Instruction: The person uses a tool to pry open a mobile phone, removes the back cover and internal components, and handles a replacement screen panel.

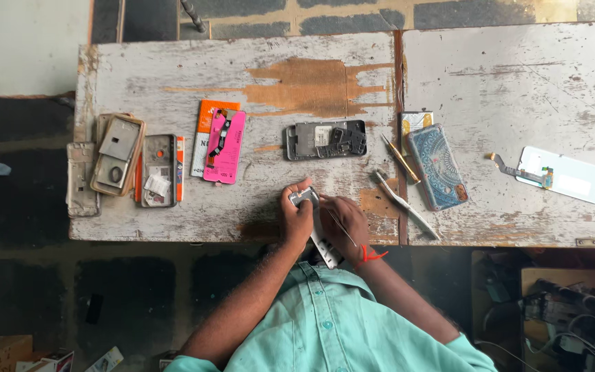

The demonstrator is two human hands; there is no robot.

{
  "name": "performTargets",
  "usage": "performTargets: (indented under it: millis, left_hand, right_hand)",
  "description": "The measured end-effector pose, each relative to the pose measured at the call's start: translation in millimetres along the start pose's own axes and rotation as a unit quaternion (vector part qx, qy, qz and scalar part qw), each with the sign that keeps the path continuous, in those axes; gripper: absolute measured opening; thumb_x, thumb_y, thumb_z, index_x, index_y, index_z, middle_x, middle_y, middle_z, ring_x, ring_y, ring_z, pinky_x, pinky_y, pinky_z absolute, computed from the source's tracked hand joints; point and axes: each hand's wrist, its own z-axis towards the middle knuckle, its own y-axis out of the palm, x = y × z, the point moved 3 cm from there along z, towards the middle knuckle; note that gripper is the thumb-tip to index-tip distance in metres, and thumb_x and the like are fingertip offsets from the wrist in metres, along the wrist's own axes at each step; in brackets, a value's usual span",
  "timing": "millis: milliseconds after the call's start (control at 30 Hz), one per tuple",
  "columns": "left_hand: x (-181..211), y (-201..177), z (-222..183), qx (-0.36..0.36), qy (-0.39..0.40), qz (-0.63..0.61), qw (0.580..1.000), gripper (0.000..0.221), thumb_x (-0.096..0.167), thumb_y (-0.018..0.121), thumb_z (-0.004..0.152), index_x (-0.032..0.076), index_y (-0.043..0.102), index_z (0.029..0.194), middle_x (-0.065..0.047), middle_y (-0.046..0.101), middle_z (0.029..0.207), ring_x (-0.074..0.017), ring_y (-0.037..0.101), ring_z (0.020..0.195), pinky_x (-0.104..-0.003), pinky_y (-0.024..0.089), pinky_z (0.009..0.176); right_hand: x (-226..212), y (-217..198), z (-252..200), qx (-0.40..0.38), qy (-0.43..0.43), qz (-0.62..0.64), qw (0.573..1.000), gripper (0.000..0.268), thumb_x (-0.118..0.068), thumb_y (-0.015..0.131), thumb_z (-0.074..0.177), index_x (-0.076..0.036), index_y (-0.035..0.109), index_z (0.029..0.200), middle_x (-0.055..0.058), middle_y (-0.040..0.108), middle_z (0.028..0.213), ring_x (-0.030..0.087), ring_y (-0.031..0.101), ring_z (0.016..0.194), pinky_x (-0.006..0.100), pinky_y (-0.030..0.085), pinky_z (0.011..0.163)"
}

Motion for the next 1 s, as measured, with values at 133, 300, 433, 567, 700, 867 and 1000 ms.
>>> performTargets:
  millis: [133,300,433,567,700,867,1000]
  left_hand:
    - [3.6,0.1,-0.7,0.004,0.021,0.035,0.999,0.037,-0.006,0.048,0.086,0.002,0.057,0.122,-0.011,0.066,0.134,-0.0161,0.062,0.119,-0.029,0.048,0.102]
    - [6.1,-7.3,-4.2,-0.017,-0.087,-0.094,0.992,0.036,0.001,0.049,0.095,0.001,0.061,0.129,-0.017,0.066,0.136,-0.0194,0.037,0.083,-0.036,0.036,0.068]
    - [42.1,-11.0,-12.1,-0.104,0.030,-0.109,0.988,0.037,0.007,0.045,0.094,0.001,0.061,0.126,-0.015,0.064,0.147,-0.0113,0.057,0.118,-0.028,0.042,0.104]
    - [75.8,-3.1,-27.9,-0.148,-0.058,-0.225,0.961,0.037,0.008,0.046,0.090,0.001,0.057,0.124,-0.014,0.060,0.148,-0.0243,0.066,0.119,-0.039,0.050,0.106]
    - [83.0,0.6,-41.0,-0.145,-0.193,-0.348,0.906,0.042,0.022,0.050,0.087,0.013,0.053,0.128,-0.015,0.060,0.137,-0.0397,0.068,0.107,-0.054,0.054,0.093]
    - [63.8,-6.2,-41.0,-0.240,-0.297,-0.459,0.802,0.056,0.047,0.052,0.087,0.008,0.059,0.125,-0.023,0.065,0.125,-0.0405,0.068,0.101,-0.063,0.057,0.086]
    - [43.2,-17.8,-22.2,-0.284,-0.403,-0.442,0.749,0.080,0.058,0.048,0.089,-0.011,0.060,0.128,-0.024,0.067,0.123,-0.0386,0.068,0.101,-0.061,0.058,0.087]
  right_hand:
    - [13.9,3.8,-4.0,0.034,0.042,0.088,0.995,0.015,-0.005,0.068,0.091,-0.006,0.068,0.105,0.012,0.076,0.117,0.028,0.073,0.104,0.041,0.058,0.089]
    - [34.7,-4.5,-14.9,0.110,0.088,0.372,0.918,0.020,-0.018,0.046,0.113,-0.003,0.059,0.116,0.016,0.069,0.129,0.021,0.066,0.127,0.038,0.048,0.115]
    - [47.8,-27.1,-27.6,0.075,0.179,0.355,0.915,0.031,-0.027,0.042,0.119,-0.003,0.059,0.108,0.015,0.069,0.107,0.016,0.060,0.090,0.031,0.048,0.084]
    - [48.5,-26.9,-26.1,0.067,0.251,0.487,0.834,0.020,-0.023,0.047,0.112,-0.005,0.056,0.111,0.011,0.061,0.104,0.015,0.052,0.080,0.033,0.044,0.073]
    - [30.6,-46.5,-20.6,0.115,0.113,0.240,0.957,0.030,-0.021,0.038,0.119,-0.005,0.059,0.105,0.008,0.065,0.111,0.019,0.061,0.101,0.036,0.049,0.091]
    - [11.1,-59.8,-21.7,-0.076,0.074,-0.116,0.988,0.034,0.000,0.069,0.079,-0.006,0.064,0.112,0.011,0.066,0.119,0.036,0.063,0.110,0.043,0.050,0.091]
    - [5.1,-71.3,-30.8,-0.102,0.102,-0.127,0.981,0.048,0.004,0.073,0.065,-0.009,0.071,0.111,0.014,0.063,0.129,0.040,0.062,0.113,0.044,0.050,0.095]
